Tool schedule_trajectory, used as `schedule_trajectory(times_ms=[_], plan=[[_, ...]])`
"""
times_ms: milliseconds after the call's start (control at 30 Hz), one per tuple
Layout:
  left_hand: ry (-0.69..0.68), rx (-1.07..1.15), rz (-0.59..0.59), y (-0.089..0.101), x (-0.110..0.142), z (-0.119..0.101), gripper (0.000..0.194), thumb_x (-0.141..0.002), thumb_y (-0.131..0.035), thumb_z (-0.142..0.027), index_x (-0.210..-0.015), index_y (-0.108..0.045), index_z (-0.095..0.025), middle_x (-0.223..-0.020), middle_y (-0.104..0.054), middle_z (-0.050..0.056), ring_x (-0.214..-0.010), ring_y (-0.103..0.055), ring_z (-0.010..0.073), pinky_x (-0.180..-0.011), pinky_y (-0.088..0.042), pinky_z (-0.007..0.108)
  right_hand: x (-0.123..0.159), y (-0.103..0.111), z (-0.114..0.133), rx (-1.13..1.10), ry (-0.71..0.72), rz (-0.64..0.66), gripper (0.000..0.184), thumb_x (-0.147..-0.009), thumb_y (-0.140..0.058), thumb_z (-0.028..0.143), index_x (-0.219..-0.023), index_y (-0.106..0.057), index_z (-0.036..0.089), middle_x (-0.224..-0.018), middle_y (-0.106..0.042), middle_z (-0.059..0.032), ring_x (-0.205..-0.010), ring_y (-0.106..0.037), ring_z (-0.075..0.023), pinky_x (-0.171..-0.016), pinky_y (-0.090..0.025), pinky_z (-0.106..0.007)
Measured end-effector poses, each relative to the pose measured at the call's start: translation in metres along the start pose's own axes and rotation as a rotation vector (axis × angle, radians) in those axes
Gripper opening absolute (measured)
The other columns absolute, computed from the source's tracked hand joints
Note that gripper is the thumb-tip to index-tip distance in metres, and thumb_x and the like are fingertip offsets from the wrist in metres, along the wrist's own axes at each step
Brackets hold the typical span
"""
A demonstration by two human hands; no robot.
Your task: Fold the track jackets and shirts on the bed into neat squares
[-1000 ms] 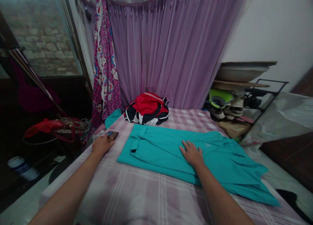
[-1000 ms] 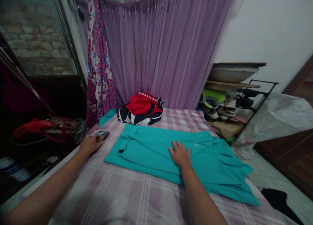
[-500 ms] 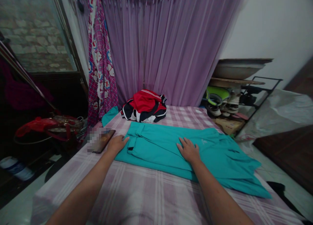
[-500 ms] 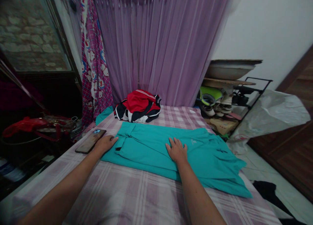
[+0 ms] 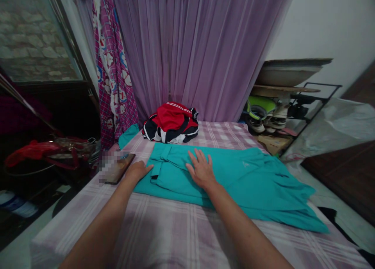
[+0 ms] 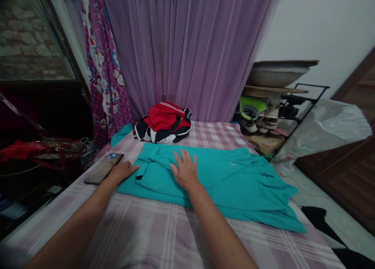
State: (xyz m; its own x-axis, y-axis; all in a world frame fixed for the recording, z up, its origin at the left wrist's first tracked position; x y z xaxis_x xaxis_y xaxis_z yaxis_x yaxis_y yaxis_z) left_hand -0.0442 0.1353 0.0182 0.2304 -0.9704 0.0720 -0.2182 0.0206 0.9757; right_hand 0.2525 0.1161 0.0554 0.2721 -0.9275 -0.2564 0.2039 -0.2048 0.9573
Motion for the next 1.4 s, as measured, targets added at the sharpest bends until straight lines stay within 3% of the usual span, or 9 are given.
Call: schedule_trajectory(times_ms=[133,267,400,533,700,833,1133,1267,1400], plan=[[-0.011,-0.01,0.062,-0.001,0.007,0.006,0.059,-0.08,-0.045,-0.07,-0.086,-0.07,-0.017,-0.1,-0.074,0.021,-0.102,-0.067,0.0375,-0.087,-0.048,0.042,0.009,-0.034,0.032,-0.025,0.101,0.229,0.057,-0.1,-0.035,0.053,-0.15,-0.042,0.026,-0.159,-0.033,-0.0137,-0.147,-0.028,-0.0319,-0.115,-0.018,-0.063],[-0.02,0.102,0.131,-0.006,0.007,0.017,0.058,-0.08,-0.044,-0.072,-0.072,-0.069,-0.02,-0.085,-0.074,0.017,-0.092,-0.069,0.035,-0.082,-0.048,0.041,-0.001,-0.026,0.033,-0.051,0.09,0.295,0.051,-0.098,-0.042,0.049,-0.142,-0.052,0.026,-0.154,-0.043,-0.0129,-0.143,-0.037,-0.0313,-0.114,-0.024,-0.06],[-0.053,0.403,0.164,-0.018,0.003,0.018,0.059,-0.082,-0.041,-0.071,-0.062,-0.066,-0.021,-0.064,-0.07,0.011,-0.073,-0.069,0.0302,-0.068,-0.048,0.036,-0.041,0.003,0.043,-0.075,0.122,0.223,0.042,-0.098,-0.045,0.037,-0.134,-0.061,0.025,-0.149,-0.051,-0.0089,-0.137,-0.046,-0.0257,-0.112,-0.035,-0.045],[-0.107,0.645,0.125,-0.023,0.0,0.013,0.054,-0.076,-0.05,-0.069,-0.073,-0.072,-0.02,-0.082,-0.076,0.01,-0.085,-0.07,0.031,-0.076,-0.05,0.036,-0.095,0.016,0.067,-0.068,0.184,0.162,0.039,-0.094,-0.047,0.027,-0.128,-0.066,0.025,-0.14,-0.06,-0.0041,-0.129,-0.054,-0.022,-0.107,-0.04,-0.032],[-0.093,0.641,0.111,-0.026,0.004,0.016,0.057,-0.072,-0.055,-0.067,-0.096,-0.071,-0.018,-0.101,-0.076,0.013,-0.102,-0.068,0.0328,-0.085,-0.05,0.036,-0.157,-0.009,0.1,-0.034,0.155,0.271,0.04,-0.094,-0.046,0.028,-0.128,-0.067,0.03,-0.13,-0.067,-0.0025,-0.121,-0.06,-0.0236,-0.098,-0.047,-0.033],[-0.106,0.537,0.206,-0.027,0.015,0.014,0.058,-0.076,-0.05,-0.067,-0.102,-0.066,-0.017,-0.1,-0.075,0.01,-0.099,-0.069,0.0288,-0.085,-0.049,0.033,-0.188,-0.036,0.119,-0.015,0.15,0.359,0.039,-0.092,-0.05,0.028,-0.126,-0.068,0.028,-0.129,-0.068,-0.006,-0.119,-0.062,-0.0247,-0.096,-0.048,-0.032],[-0.147,0.908,0.528,-0.034,0.04,-0.005,0.075,-0.068,-0.069,-0.062,-0.128,-0.051,-0.021,-0.121,-0.071,0.01,-0.111,-0.066,0.0297,-0.089,-0.053,0.036,-0.204,-0.069,0.119,-0.039,0.169,0.47,0.047,-0.079,-0.065,0.019,-0.125,-0.068,0.024,-0.128,-0.068,-0.0092,-0.117,-0.063,-0.0275,-0.091,-0.049,-0.031],[-0.133,1.137,0.681,-0.023,0.053,-0.019,0.086,-0.064,-0.075,-0.056,-0.137,-0.044,-0.023,-0.128,-0.068,0.011,-0.114,-0.065,0.0312,-0.093,-0.053,0.042,-0.208,-0.052,0.114,-0.138,0.209,0.441,0.04,-0.077,-0.064,0.015,-0.114,-0.073,0.025,-0.117,-0.073,-0.0044,-0.108,-0.066,-0.0226,-0.084,-0.048,-0.024],[-0.146,1.224,0.665,0.0,0.06,-0.029,0.091,-0.064,-0.077,-0.055,-0.144,-0.04,-0.028,-0.135,-0.064,0.01,-0.12,-0.062,0.0322,-0.1,-0.05,0.048,-0.211,-0.019,0.093,-0.264,0.205,0.415,0.026,-0.079,-0.061,0.014,-0.1,-0.076,0.019,-0.091,-0.075,-0.0004,-0.081,-0.066,-0.0145,-0.068,-0.047,-0.019]])
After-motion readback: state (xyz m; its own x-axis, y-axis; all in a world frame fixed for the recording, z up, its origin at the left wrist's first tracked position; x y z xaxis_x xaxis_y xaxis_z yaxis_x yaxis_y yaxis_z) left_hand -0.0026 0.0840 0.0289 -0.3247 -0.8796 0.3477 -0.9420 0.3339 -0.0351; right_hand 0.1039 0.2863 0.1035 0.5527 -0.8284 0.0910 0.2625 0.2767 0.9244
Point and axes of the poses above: each hand's wrist, its own x-axis away from the middle knuckle, its own y-axis out of the back of the hand, z = x × y, the point moved 10 cm from there along -x, towards the middle knuckle
